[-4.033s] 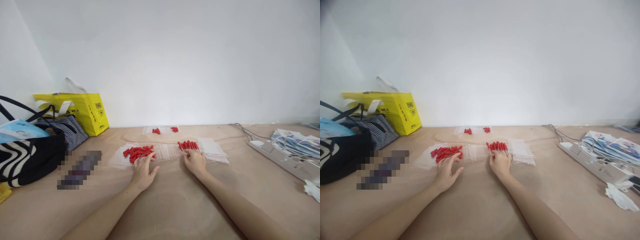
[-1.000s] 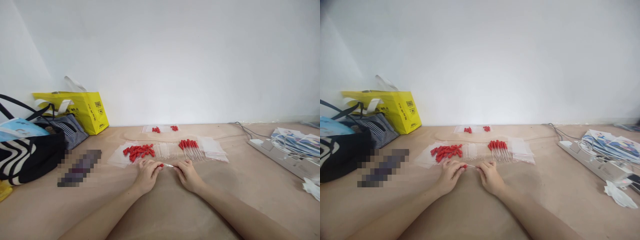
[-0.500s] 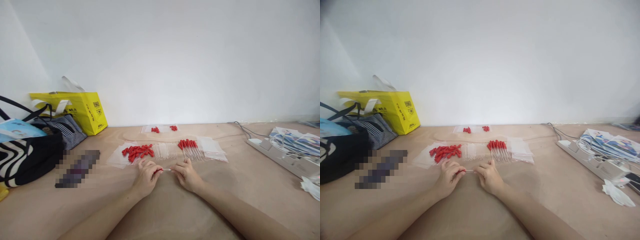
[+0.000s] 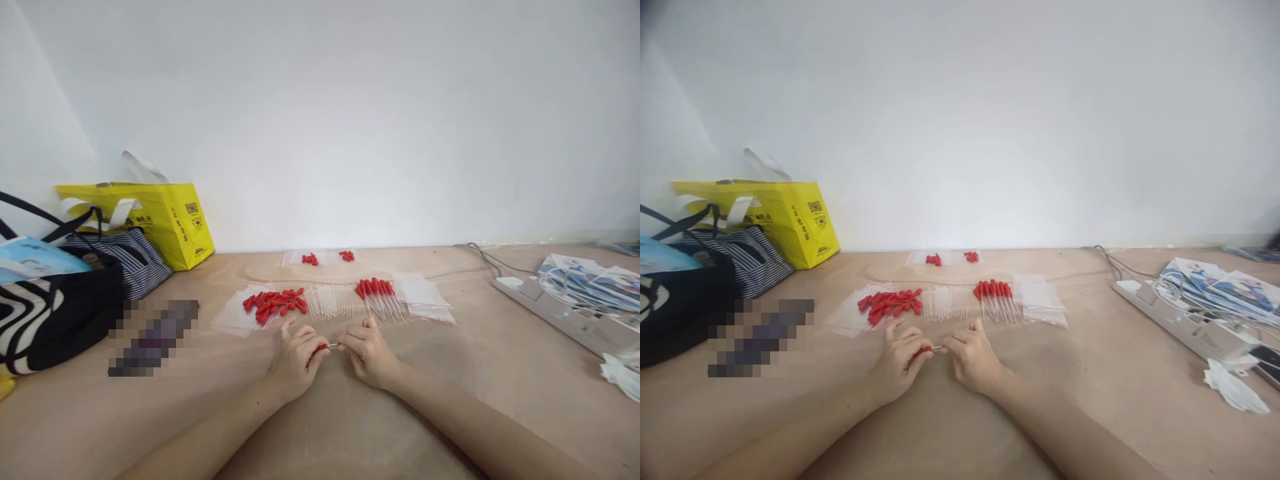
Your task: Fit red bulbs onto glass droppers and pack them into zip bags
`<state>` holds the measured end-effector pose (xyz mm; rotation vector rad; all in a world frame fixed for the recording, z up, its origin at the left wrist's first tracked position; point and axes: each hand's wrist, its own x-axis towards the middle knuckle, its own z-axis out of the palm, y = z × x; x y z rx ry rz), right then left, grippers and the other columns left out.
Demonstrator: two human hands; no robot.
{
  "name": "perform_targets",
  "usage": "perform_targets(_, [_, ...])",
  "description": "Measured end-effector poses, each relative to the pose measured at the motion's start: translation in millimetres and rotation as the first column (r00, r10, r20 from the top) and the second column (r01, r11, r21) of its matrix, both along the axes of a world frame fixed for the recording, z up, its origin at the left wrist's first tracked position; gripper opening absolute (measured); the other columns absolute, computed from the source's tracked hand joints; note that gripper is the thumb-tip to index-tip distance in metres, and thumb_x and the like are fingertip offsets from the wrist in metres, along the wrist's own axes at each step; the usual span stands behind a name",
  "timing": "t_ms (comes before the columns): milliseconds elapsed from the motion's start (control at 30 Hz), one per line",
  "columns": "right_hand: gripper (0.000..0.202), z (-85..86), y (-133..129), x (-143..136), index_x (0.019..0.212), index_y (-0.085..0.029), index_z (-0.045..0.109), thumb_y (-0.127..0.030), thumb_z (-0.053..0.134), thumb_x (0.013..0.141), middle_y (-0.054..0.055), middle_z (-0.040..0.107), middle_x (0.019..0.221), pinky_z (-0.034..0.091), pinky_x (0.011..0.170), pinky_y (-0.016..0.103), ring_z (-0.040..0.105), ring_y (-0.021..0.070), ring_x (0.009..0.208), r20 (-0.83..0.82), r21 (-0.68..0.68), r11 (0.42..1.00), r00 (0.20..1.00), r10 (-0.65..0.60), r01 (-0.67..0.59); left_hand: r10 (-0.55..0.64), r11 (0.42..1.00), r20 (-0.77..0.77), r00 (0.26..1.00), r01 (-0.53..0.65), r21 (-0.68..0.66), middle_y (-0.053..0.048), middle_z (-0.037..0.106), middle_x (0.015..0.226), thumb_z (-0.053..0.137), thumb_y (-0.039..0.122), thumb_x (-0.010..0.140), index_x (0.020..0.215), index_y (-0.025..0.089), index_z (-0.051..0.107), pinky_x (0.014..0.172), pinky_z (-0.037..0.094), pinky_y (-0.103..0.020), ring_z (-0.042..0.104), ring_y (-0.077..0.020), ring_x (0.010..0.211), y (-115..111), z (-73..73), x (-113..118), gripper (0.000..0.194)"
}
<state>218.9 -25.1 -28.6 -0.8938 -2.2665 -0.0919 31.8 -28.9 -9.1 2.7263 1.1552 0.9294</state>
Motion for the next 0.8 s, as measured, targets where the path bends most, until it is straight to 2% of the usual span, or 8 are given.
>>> perform_targets(300, [0.022, 1.2, 3.0, 0.2, 0.082, -0.017, 0.057, -0.014, 0.035, 0.084, 0.001, 0.058, 0.070, 0.020, 0.065, 0.027, 0.043, 0.0104, 0.060, -0.029, -0.083, 0.996, 0.999, -0.016, 0.013, 0.021, 0.999, -0.015, 1.000, -0.022, -0.046, 0.004, 0.065, 0.076, 0.045, 0.028, 0.083, 0.081, 0.023, 0.056, 0.094, 0.010, -0.046, 0.054, -0.0150, 0.079, 5.6, 2.5, -2.1, 0.012])
perform_targets(400, [0.022, 4.2, 4.1, 3.6, 0.085, -0.017, 0.057, -0.017, 0.035, 0.087, 0.001, 0.060, 0.074, 0.021, 0.067, 0.028, 0.045, 0.0102, 0.063, -0.026, -0.127, 0.992, 0.999, -0.024, 0.020, 0.030, 1.000, -0.019, 0.999, -0.030, -0.007, 0.003, 0.065, 0.081, 0.048, 0.030, 0.082, 0.086, 0.024, 0.056, 0.094, 0.009, -0.046, 0.054, -0.0160, 0.082, 7.4, 6.1, -4.6, 0.011])
perform_targets(500, [0.021, 8.5, 3.4, 6.9, 0.088, -0.019, 0.058, -0.019, 0.037, 0.087, 0.002, 0.060, 0.078, 0.021, 0.067, 0.028, 0.047, 0.0109, 0.068, 0.005, -0.115, 0.993, 1.000, -0.016, 0.016, 0.030, 0.999, -0.022, 0.999, -0.029, 0.020, 0.003, 0.065, 0.077, 0.047, 0.028, 0.083, 0.081, 0.024, 0.058, 0.094, 0.010, -0.046, 0.054, -0.0156, 0.081, 7.5, 7.5, -5.9, 0.012])
perform_targets(600, [0.017, 11.3, 1.1, 9.5, 0.087, -0.022, 0.060, -0.022, 0.044, 0.084, 0.002, 0.059, 0.080, 0.021, 0.066, 0.029, 0.046, 0.0133, 0.074, 0.085, -0.037, 0.996, 0.993, -0.081, 0.084, 0.021, 0.999, -0.043, 0.999, -0.019, 0.030, 0.005, 0.065, 0.072, 0.047, 0.028, 0.084, 0.079, 0.026, 0.060, 0.095, 0.009, -0.046, 0.054, -0.0150, 0.079, 8.4, 6.3, -7.2, 0.014])
perform_targets(667, [0.015, 11.2, 0.0, 11.1, 0.084, -0.023, 0.062, -0.020, 0.047, 0.081, 0.002, 0.059, 0.077, 0.020, 0.065, 0.030, 0.045, 0.0144, 0.075, 0.157, -0.007, 0.992, 0.980, -0.126, 0.129, 0.042, 0.998, -0.060, 0.997, -0.038, 0.055, 0.003, 0.065, 0.080, 0.046, 0.031, 0.084, 0.089, 0.028, 0.059, 0.095, 0.009, -0.046, 0.053, -0.0162, 0.083, 11.3, 4.8, -9.7, 0.014])
perform_targets(733, [0.015, 10.1, 1.2, 12.7, 0.081, -0.022, 0.063, -0.019, 0.048, 0.080, 0.003, 0.059, 0.075, 0.021, 0.064, 0.030, 0.045, 0.0153, 0.075, 0.201, -0.022, 0.984, 0.965, -0.171, 0.179, 0.110, 0.991, -0.058, 0.992, -0.105, 0.077, -0.001, 0.063, 0.094, 0.047, 0.035, 0.082, 0.106, 0.029, 0.053, 0.095, 0.012, -0.047, 0.051, -0.0193, 0.091, 16.3, 3.2, -14.1, 0.025])
perform_targets(800, [0.017, 9.0, 6.1, 14.4, 0.078, -0.021, 0.063, -0.019, 0.046, 0.080, 0.003, 0.060, 0.074, 0.022, 0.064, 0.030, 0.047, 0.0162, 0.075, 0.178, -0.067, 0.953, 0.943, -0.280, 0.296, 0.210, 0.975, -0.037, 0.977, -0.206, 0.079, -0.005, 0.060, 0.104, 0.049, 0.039, 0.079, 0.115, 0.027, 0.045, 0.093, 0.017, -0.047, 0.048, -0.0224, 0.098, 22.8, 1.7, -19.7, 0.038])
